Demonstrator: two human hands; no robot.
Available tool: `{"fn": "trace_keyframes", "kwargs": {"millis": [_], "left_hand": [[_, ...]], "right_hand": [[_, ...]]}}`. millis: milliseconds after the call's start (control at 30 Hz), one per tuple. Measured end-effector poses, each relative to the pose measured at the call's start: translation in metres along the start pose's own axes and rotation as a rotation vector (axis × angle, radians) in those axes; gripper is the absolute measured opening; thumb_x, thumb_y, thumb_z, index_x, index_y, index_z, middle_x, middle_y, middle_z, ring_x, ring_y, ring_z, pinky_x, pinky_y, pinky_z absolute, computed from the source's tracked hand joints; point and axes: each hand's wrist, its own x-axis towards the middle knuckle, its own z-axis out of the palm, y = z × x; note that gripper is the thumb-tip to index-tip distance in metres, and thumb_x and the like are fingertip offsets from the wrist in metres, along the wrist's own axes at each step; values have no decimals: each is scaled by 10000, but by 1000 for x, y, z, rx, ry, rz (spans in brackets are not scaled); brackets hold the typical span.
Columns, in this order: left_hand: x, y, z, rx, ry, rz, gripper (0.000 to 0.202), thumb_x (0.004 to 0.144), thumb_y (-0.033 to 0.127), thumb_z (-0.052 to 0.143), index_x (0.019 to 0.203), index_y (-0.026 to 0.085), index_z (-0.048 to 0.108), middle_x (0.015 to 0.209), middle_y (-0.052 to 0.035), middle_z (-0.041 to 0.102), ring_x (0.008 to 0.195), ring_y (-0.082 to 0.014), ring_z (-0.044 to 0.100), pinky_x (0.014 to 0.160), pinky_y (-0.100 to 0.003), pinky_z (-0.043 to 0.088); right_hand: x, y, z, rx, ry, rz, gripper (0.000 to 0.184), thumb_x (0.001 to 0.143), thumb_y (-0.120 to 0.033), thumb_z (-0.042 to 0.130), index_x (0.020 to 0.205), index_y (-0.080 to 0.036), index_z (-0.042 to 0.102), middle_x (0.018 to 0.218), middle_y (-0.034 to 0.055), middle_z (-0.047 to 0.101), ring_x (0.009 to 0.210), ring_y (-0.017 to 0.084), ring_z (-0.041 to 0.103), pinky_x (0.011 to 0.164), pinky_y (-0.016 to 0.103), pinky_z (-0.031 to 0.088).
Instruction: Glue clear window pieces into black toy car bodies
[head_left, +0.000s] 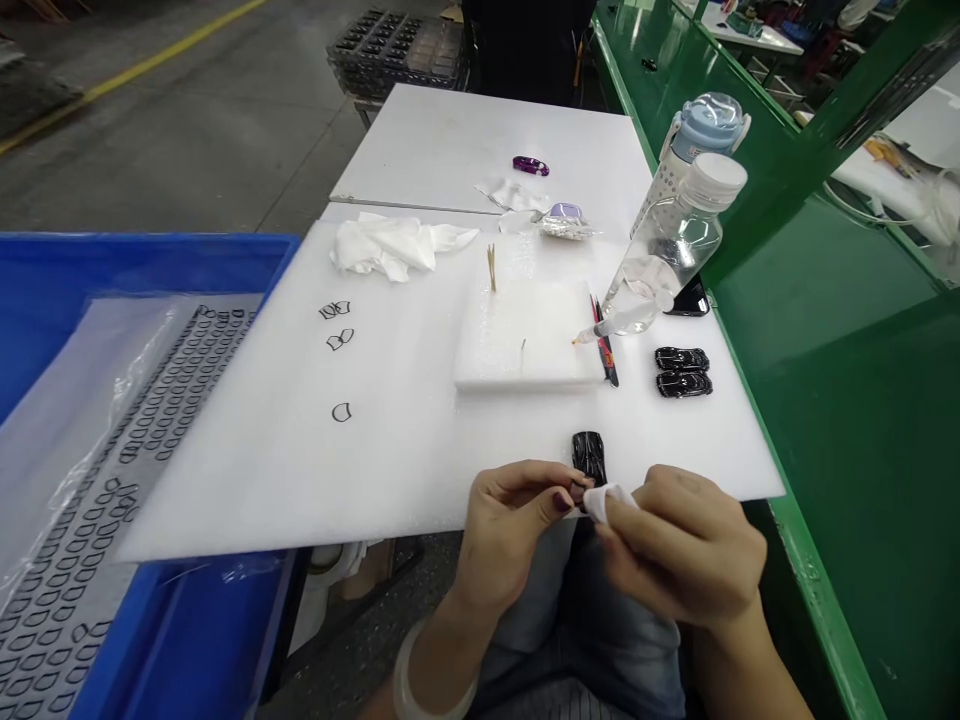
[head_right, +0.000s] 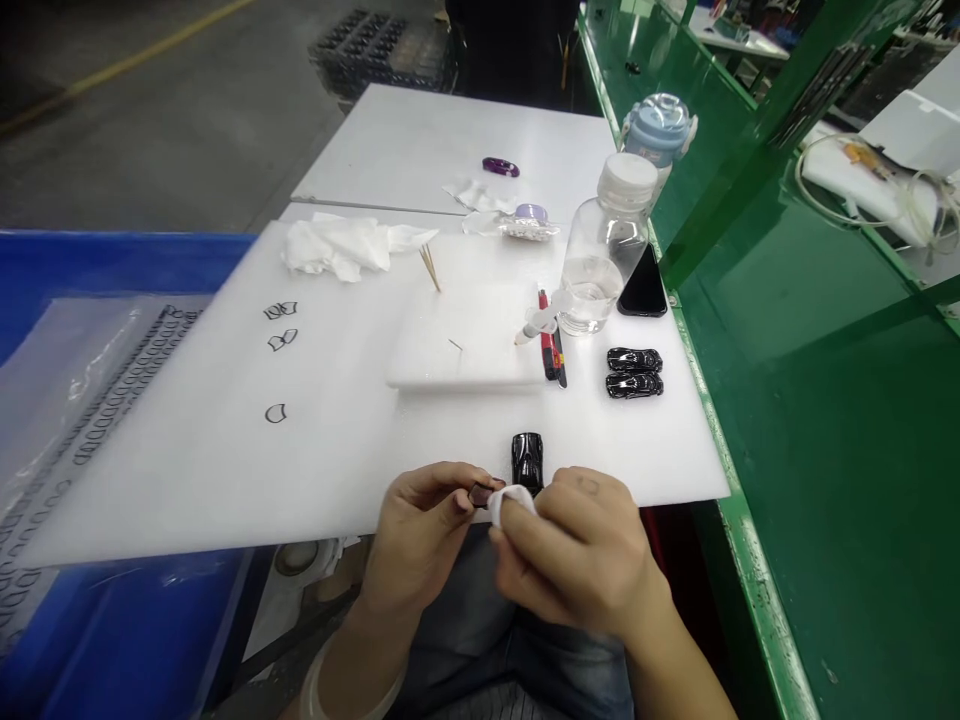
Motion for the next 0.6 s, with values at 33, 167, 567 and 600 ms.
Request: {"fn": "trace_keyframes", "kwargs": {"millis": [33, 167, 567, 600], "left_hand": [[-1, 2, -2, 136, 20, 76, 110, 693, 328, 830, 778, 279, 780, 747, 2, 763, 669, -140, 705, 630, -219, 589], [-4, 4, -8, 801, 55, 542, 206, 743, 132, 773, 888, 277, 754, 822, 11, 754, 747, -161, 698, 680, -275, 580], [1, -21, -5, 1220, -163, 892, 157, 824, 115, 686, 967, 177, 667, 816, -32, 680, 756, -166, 622, 701, -311, 535], [1, -21, -5, 1218, -161, 898, 148, 826, 116, 686, 961, 173, 668, 814, -31, 677, 753, -164, 618, 696, -310, 533]], "right_hand": [[-3, 3, -3, 13, 26, 54, 149, 825, -98, 632, 958, -163, 637, 611, -10, 509, 534, 118, 420, 480, 267, 351], [-21, 19, -5, -3, 98, 398, 65, 856, -125, 644, 856, -189, 655, 621, -29, 539, 518, 94, 445, 478, 249, 333], [-45, 32, 13, -47, -14, 452, 108, 907, -230, 615, 812, -191, 650, 658, -18, 605, 622, 133, 514, 671, 320, 364], [-45, 32, 13, -42, -13, 455, 110, 908, -232, 615, 811, -191, 648, 658, -18, 605, 620, 132, 510, 672, 320, 362]]}}
